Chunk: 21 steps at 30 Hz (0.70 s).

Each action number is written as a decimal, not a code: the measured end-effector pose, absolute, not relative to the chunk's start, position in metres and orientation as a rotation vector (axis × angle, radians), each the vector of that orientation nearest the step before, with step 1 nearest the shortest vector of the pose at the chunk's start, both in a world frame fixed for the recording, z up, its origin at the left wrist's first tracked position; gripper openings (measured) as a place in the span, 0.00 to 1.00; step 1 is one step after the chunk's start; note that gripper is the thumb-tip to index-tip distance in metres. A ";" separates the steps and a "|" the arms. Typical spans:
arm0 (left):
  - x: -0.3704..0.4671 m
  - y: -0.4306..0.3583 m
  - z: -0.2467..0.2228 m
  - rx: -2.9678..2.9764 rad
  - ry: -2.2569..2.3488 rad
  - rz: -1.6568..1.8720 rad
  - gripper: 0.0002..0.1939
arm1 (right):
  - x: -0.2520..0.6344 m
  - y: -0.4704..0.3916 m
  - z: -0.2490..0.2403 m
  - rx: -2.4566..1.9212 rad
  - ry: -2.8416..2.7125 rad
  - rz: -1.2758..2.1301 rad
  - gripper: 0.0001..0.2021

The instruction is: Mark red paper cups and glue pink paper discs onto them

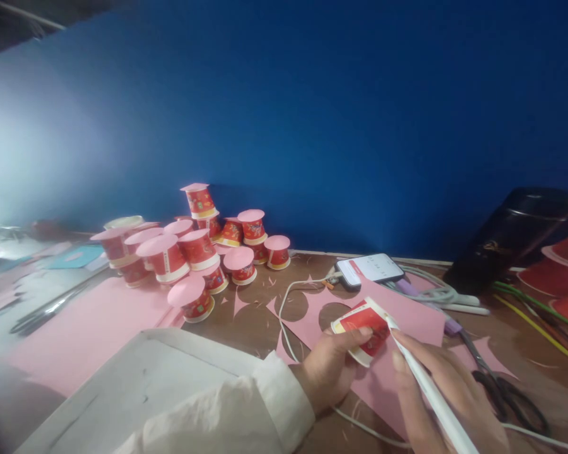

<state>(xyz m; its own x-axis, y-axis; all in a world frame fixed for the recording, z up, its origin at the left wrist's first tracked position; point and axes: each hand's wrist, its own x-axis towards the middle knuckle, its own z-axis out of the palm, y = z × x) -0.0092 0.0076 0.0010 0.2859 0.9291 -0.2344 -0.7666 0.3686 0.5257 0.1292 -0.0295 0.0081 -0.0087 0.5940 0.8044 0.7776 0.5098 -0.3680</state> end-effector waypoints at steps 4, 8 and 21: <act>-0.010 0.007 0.004 0.351 0.532 1.176 0.21 | 0.124 -0.032 0.014 -1.127 -1.764 -0.388 0.11; -0.010 0.004 0.003 0.335 0.557 1.153 0.19 | 0.121 -0.032 0.017 -1.184 -1.698 -0.400 0.12; -0.014 0.003 0.012 0.190 0.193 1.070 0.19 | 0.130 -0.005 -0.001 -1.501 -1.364 0.271 0.42</act>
<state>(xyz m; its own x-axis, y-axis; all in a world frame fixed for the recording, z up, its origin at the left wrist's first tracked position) -0.0142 0.0033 0.0115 0.4663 0.8823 -0.0646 -0.8491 0.4669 0.2472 0.1298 -0.0051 -0.0007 0.3268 0.8305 0.4510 0.5951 0.1899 -0.7809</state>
